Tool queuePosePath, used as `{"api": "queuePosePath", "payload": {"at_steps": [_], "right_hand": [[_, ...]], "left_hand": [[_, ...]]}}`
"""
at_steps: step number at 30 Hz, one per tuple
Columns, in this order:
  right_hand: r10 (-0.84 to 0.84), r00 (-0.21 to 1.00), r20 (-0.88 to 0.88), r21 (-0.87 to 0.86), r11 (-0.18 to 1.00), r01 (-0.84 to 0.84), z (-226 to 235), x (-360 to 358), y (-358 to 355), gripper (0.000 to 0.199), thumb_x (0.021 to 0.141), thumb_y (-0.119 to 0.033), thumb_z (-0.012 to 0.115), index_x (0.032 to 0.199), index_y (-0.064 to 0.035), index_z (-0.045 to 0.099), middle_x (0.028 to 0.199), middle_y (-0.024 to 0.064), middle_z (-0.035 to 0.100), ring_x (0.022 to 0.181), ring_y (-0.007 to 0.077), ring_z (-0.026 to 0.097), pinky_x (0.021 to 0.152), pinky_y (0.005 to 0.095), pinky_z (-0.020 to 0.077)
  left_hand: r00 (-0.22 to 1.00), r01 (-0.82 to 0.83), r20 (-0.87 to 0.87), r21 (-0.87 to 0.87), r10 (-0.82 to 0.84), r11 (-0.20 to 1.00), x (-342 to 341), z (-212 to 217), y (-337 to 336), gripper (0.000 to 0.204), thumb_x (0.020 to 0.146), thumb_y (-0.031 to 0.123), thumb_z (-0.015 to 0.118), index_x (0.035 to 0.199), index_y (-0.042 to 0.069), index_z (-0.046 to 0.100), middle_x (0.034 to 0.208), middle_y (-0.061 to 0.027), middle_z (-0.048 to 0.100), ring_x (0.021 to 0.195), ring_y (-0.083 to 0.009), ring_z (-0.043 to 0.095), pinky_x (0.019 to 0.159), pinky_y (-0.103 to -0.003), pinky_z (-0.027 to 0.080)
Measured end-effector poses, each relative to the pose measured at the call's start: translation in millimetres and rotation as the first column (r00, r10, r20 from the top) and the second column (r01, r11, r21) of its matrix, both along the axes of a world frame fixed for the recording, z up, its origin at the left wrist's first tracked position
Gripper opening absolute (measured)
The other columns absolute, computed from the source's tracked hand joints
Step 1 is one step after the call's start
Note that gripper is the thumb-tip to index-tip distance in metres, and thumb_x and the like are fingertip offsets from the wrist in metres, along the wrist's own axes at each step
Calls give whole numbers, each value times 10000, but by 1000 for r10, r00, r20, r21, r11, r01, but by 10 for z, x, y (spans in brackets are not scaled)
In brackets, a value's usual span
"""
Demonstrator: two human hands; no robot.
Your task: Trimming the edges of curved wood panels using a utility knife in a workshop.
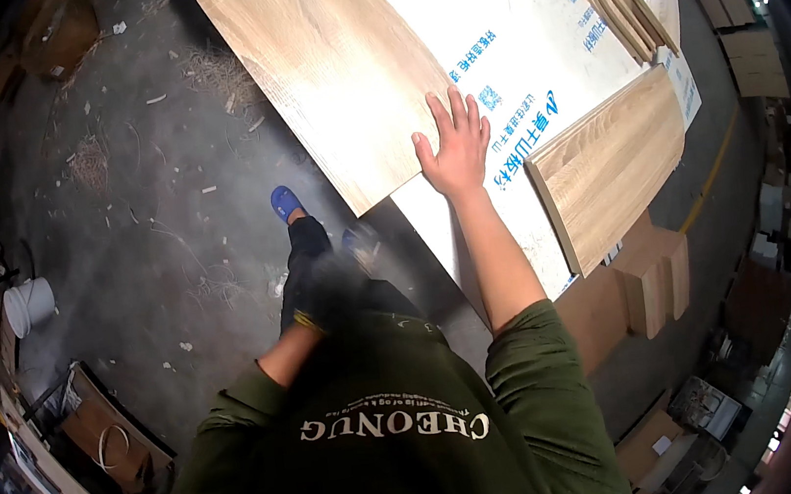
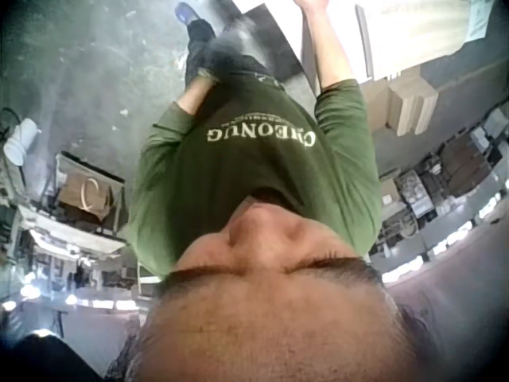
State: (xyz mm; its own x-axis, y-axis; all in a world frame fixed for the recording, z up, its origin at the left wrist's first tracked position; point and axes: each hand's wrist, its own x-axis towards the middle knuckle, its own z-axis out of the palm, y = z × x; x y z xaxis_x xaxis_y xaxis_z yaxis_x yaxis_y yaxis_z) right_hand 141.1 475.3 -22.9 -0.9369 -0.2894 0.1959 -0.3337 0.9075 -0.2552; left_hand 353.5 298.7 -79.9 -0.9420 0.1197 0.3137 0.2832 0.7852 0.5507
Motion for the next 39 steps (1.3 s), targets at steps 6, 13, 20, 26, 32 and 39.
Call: {"api": "queuePosePath", "payload": {"at_steps": [6, 13, 20, 26, 32, 39], "right_hand": [[-30, 996, 81, 74, 997, 24, 72, -19, -48, 707, 857, -441, 566, 1469, -164, 343, 1550, 175, 222, 1434, 397, 163, 1132, 603, 92], [263, 908, 327, 211, 916, -342, 336, 648, -983, 965, 822, -575, 581, 1509, -33, 173, 1574, 206, 127, 1462, 369, 100, 1145, 596, 91], [356, 915, 189, 210, 896, -392, 165, 126, -1727, 825, 805, -206, 597, 1501, -29, 192, 1575, 164, 159, 1456, 347, 152, 1154, 556, 163], [421, 896, 141, 205, 873, -443, 130, -503, -2365, 767, 811, -97, 518, 1497, -8, 186, 1572, 168, 168, 1456, 336, 162, 1158, 534, 179], [332, 932, 142, 147, 924, -352, -5, -1194, -2909, 746, 809, -39, 494, 1487, 13, 188, 1562, 194, 181, 1450, 367, 162, 1150, 549, 179], [350, 885, 307, 143, 902, -407, 223, -678, -2554, 735, 813, -6, 463, 1494, -1, 186, 1566, 192, 172, 1454, 370, 146, 1148, 557, 163]], "left_hand": [[904, -424, 373, 711, 210, 561, -1044, 350, -485, 291, 928, 184, 561, 1140, -14, 578, 966, -128, 636, 798, -170, 609, 721, -311, 504], [759, -649, 646, 761, -81, -6, -742, 195, -588, 347, 958, 228, 510, 1250, 49, 569, 1053, -116, 669, 900, -233, 638, 718, -338, 512], [730, -613, 683, 647, -13, -452, 233, 207, -1771, 127, 916, 212, 609, 1027, 150, 597, 844, -50, 665, 541, -143, 569, 459, -287, 486], [590, -561, 767, 614, 252, -556, 377, 184, -2575, 123, 880, 210, 659, 978, 191, 586, 795, -59, 658, 512, -145, 545, 464, -284, 480], [649, -532, 716, 669, 257, -519, -156, 336, -3024, 179, 899, 196, 621, 1041, 96, 576, 826, -59, 641, 598, -141, 562, 504, -268, 466], [684, -601, 722, 638, 104, -482, -925, 269, -3805, 286, 894, 233, 620, 1144, 100, 581, 876, -92, 664, 527, -145, 544, 483, -270, 453]]}}
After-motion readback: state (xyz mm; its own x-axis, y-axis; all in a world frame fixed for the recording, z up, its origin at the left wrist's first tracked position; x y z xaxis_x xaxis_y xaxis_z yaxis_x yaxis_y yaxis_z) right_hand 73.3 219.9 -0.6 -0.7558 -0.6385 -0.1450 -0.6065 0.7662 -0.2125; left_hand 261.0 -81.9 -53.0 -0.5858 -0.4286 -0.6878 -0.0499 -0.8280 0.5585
